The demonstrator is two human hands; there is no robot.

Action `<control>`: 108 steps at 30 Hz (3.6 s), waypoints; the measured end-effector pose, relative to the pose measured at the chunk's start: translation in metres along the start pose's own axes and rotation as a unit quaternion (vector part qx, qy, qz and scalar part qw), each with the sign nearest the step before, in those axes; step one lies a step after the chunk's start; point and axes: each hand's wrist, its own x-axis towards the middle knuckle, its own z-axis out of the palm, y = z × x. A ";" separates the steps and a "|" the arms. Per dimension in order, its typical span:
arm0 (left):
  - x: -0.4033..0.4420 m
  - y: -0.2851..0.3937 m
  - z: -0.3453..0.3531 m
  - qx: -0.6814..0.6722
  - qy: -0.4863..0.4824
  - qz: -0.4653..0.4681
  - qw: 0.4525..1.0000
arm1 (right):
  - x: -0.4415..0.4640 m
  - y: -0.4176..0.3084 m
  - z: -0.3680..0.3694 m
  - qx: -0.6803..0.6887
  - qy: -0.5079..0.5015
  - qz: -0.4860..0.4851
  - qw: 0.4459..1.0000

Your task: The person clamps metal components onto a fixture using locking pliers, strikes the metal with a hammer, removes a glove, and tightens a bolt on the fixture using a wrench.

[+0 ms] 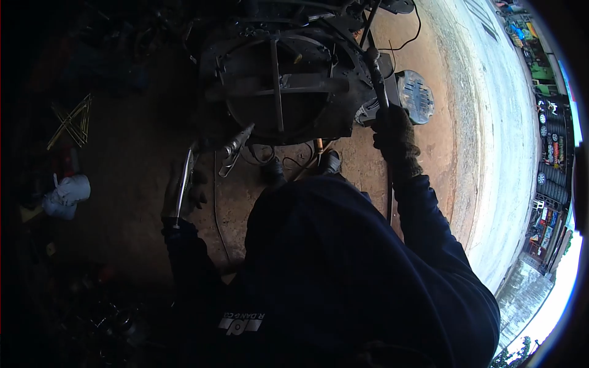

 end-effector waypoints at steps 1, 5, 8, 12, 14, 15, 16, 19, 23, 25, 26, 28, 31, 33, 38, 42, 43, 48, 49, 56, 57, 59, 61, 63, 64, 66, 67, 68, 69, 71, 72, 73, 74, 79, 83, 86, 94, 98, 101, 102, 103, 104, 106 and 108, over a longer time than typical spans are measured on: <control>-0.001 -0.007 0.005 -0.029 0.008 -0.012 0.999 | 0.013 -0.003 0.000 0.003 -0.003 -0.002 1.000; -0.007 -0.041 0.004 -0.146 0.008 -0.004 0.989 | 0.063 -0.023 0.008 -0.240 0.111 -0.288 0.920; -0.022 -0.050 0.012 -0.155 -0.066 0.078 0.983 | 0.095 -0.036 0.012 -0.216 0.065 -0.292 0.929; -0.069 -0.060 0.067 -0.143 0.118 0.108 0.977 | 0.093 -0.065 0.010 -0.219 -0.042 -0.299 0.928; -0.091 -0.068 0.106 -0.123 0.160 0.098 0.975 | 0.088 -0.072 0.003 -0.219 -0.055 -0.317 0.921; -0.099 -0.072 0.124 -0.111 0.169 0.090 0.975 | 0.088 -0.074 0.002 -0.226 -0.063 -0.333 0.913; -0.105 -0.075 0.142 -0.098 0.174 0.080 0.977 | 0.091 -0.071 0.003 -0.218 -0.068 -0.340 0.912; -0.112 -0.075 0.188 -0.055 0.161 0.060 0.984 | 0.104 -0.057 0.000 -0.159 -0.083 -0.352 0.919; -0.108 -0.061 0.229 0.002 0.129 0.055 0.990 | 0.112 -0.054 -0.013 -0.197 -0.132 -0.408 0.882; -0.104 -0.053 0.247 0.024 0.111 0.061 0.992 | 0.111 -0.056 -0.018 -0.196 -0.153 -0.373 0.894; -0.102 -0.049 0.256 0.033 0.104 0.066 0.992 | 0.109 -0.056 -0.021 -0.195 -0.165 -0.354 0.900; -0.094 -0.041 0.272 0.048 0.083 0.087 0.992 | 0.104 -0.056 -0.026 -0.193 -0.182 -0.338 0.903; -0.078 -0.038 0.285 0.080 -0.007 0.239 0.968 | 0.087 -0.049 -0.028 -0.174 -0.114 -0.387 0.898; -0.063 -0.027 0.319 0.023 0.050 0.261 0.964 | 0.063 -0.034 -0.029 0.116 -0.212 -0.406 0.881; -0.017 -0.024 0.399 -0.243 0.137 0.194 0.941 | -0.002 -0.032 -0.074 0.167 -0.592 -0.087 0.784; 0.006 -0.044 0.411 -0.268 0.138 0.221 0.928 | 0.003 -0.002 -0.075 0.253 -0.630 0.108 0.726; 0.004 -0.043 0.413 -0.291 0.127 0.196 0.928 | 0.006 -0.001 -0.076 0.225 -0.632 0.104 0.734; 0.007 -0.051 0.401 -0.205 0.137 0.120 0.962 | 0.007 -0.001 -0.072 0.207 -0.592 0.143 0.765; 0.007 -0.051 0.397 -0.217 0.114 0.112 0.963 | 0.015 0.008 -0.071 0.088 -0.623 -0.145 0.764; -0.001 -0.036 0.362 -0.247 0.026 -0.036 0.968 | 0.013 -0.028 -0.058 0.021 -0.635 -0.303 0.710; -0.003 -0.032 0.358 -0.255 0.020 -0.051 0.965 | 0.015 -0.035 -0.055 -0.001 -0.623 -0.393 0.677; -0.001 -0.027 0.351 -0.282 0.006 -0.077 0.956 | 0.018 -0.053 -0.057 -0.064 -0.685 -0.274 0.672; -0.001 -0.023 0.345 -0.304 -0.006 -0.099 0.948 | 0.022 -0.037 -0.050 -0.016 -0.703 -0.076 0.707; 0.000 -0.020 0.339 -0.321 -0.018 -0.121 0.939 | 0.025 -0.034 -0.048 0.034 -0.688 0.120 0.715; 0.000 -0.019 0.337 -0.331 -0.023 -0.131 0.934 | 0.025 -0.034 -0.044 0.023 -0.678 0.136 0.722; -0.001 -0.015 0.334 -0.345 -0.030 -0.149 0.926 | 0.023 -0.047 -0.043 -0.029 -0.681 0.049 0.730; -0.001 -0.014 0.332 -0.347 -0.034 -0.157 0.924 | 0.021 -0.056 -0.041 -0.048 -0.678 0.009 0.733; 0.000 -0.012 0.329 -0.353 -0.037 -0.163 0.921 | 0.019 -0.064 -0.042 -0.065 -0.674 -0.025 0.736; 0.000 -0.010 0.328 -0.360 -0.041 -0.171 0.916 | 0.017 -0.072 -0.042 -0.078 -0.667 -0.053 0.739; 0.001 -0.009 0.327 -0.369 -0.048 -0.184 0.910 | 0.016 -0.084 -0.042 -0.099 -0.656 -0.090 0.743; 0.002 -0.008 0.326 -0.374 -0.050 -0.192 0.906 | 0.015 -0.089 -0.042 -0.107 -0.651 -0.103 0.744; 0.002 -0.007 0.324 -0.380 -0.051 -0.198 0.902 | 0.014 -0.093 -0.041 -0.113 -0.647 -0.113 0.745; 0.003 -0.006 0.324 -0.386 -0.053 -0.203 0.898 | 0.013 -0.098 -0.040 -0.119 -0.643 -0.122 0.747; 0.008 -0.004 0.322 -0.402 -0.062 -0.227 0.885 | 0.013 -0.115 -0.040 -0.144 -0.624 -0.157 0.752; 0.012 -0.004 0.319 -0.411 -0.076 -0.237 0.877 | 0.012 -0.122 -0.040 -0.144 -0.610 -0.156 0.764; 0.015 -0.007 0.319 -0.417 -0.091 -0.245 0.871 | 0.011 -0.131 -0.037 -0.174 -0.606 -0.159 0.760; 0.026 -0.020 0.311 -0.430 -0.164 -0.265 0.848 | 0.012 -0.157 -0.026 -0.234 -0.608 -0.120 0.749; 0.031 -0.031 0.305 -0.424 -0.221 -0.280 0.832 | 0.010 -0.174 -0.013 -0.281 -0.599 -0.070 0.747; 0.023 -0.025 0.328 -0.509 -0.063 -0.196 0.836 | -0.003 -0.200 -0.004 -0.368 -0.548 -0.032 0.750; 0.021 -0.022 0.329 -0.510 -0.062 -0.195 0.836 | -0.013 -0.213 -0.002 -0.419 -0.507 -0.015 0.753; 0.019 -0.017 0.330 -0.517 -0.051 -0.192 0.833 | -0.023 -0.226 0.000 -0.461 -0.466 0.004 0.755; 0.018 -0.014 0.330 -0.524 -0.042 -0.189 0.830 | -0.034 -0.240 0.000 -0.526 -0.406 -0.013 0.747; 0.016 -0.017 0.323 -0.557 -0.090 -0.171 0.808 | -0.037 -0.227 -0.008 -0.523 -0.374 0.008 0.766; 0.018 -0.025 0.324 -0.589 -0.137 -0.150 0.782 | -0.031 -0.211 -0.023 -0.512 -0.402 -0.246 0.718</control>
